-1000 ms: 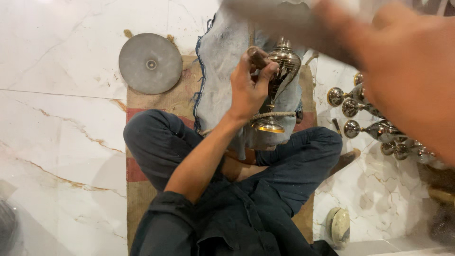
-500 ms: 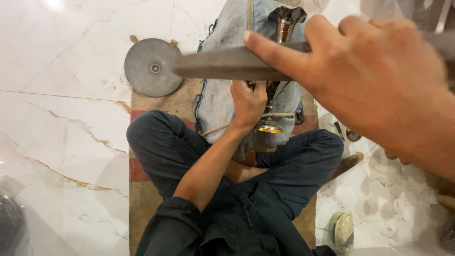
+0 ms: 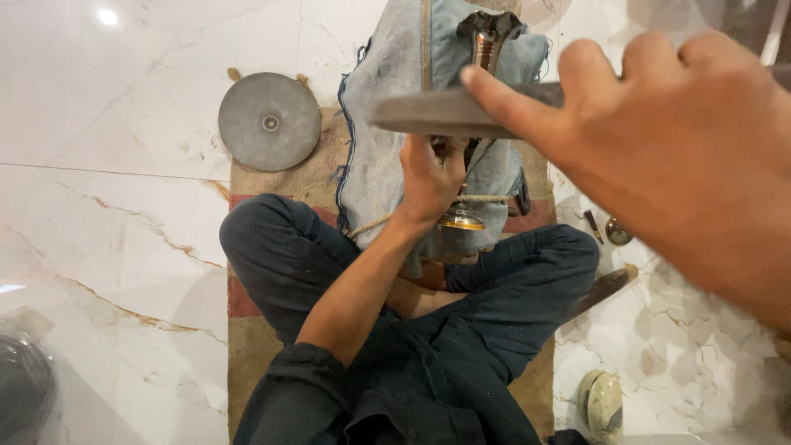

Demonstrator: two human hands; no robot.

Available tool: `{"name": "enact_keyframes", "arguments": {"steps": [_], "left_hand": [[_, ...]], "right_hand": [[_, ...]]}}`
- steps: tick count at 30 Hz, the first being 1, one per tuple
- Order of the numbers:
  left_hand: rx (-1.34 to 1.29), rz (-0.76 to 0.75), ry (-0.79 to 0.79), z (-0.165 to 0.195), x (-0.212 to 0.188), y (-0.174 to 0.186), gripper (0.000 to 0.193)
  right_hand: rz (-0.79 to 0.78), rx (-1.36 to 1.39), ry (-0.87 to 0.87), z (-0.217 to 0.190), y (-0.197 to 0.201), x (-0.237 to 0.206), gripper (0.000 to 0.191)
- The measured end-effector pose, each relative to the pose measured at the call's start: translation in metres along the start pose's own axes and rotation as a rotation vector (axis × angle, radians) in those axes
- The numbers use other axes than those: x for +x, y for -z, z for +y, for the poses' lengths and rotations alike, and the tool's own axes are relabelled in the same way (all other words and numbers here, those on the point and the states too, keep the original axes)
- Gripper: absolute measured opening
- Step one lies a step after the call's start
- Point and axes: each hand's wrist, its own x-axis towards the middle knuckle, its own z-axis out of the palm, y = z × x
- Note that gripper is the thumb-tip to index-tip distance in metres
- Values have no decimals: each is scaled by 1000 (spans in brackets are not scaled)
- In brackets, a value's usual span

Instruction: The person sits cross-legged on the floor with a brass vase held against a cushioned form on their lap, and repeatedly strikes the vase's surface with a wooden mallet, rotating the vase between strikes to work different areas of the body.

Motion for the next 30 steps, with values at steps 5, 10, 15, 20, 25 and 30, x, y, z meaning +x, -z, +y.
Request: {"name": "enact_keyframes", "arguments": {"steps": [5, 10, 15, 20, 25, 30], "left_hand": [[32, -125, -48, 9, 13, 7, 19], [11, -393, -114, 13, 40, 13, 17], [169, -571, -285, 18, 62, 19, 29], [156, -726, -402, 22, 78, 20, 39], [211, -952, -499, 22, 97, 15, 40], [153, -1173, -616, 27, 112, 2, 47]], "right_hand": [[134, 261, -218, -4, -28, -16, 75], [63, 431, -331, -14, -67, -40, 79], [310, 879, -543, -32, -85, -56, 65], [-98, 1006, -951, -61, -100, -72, 71], [338, 1045, -864, -116, -139, -88, 65], [523, 1329, -1082, -193, -163, -89, 69]]}}
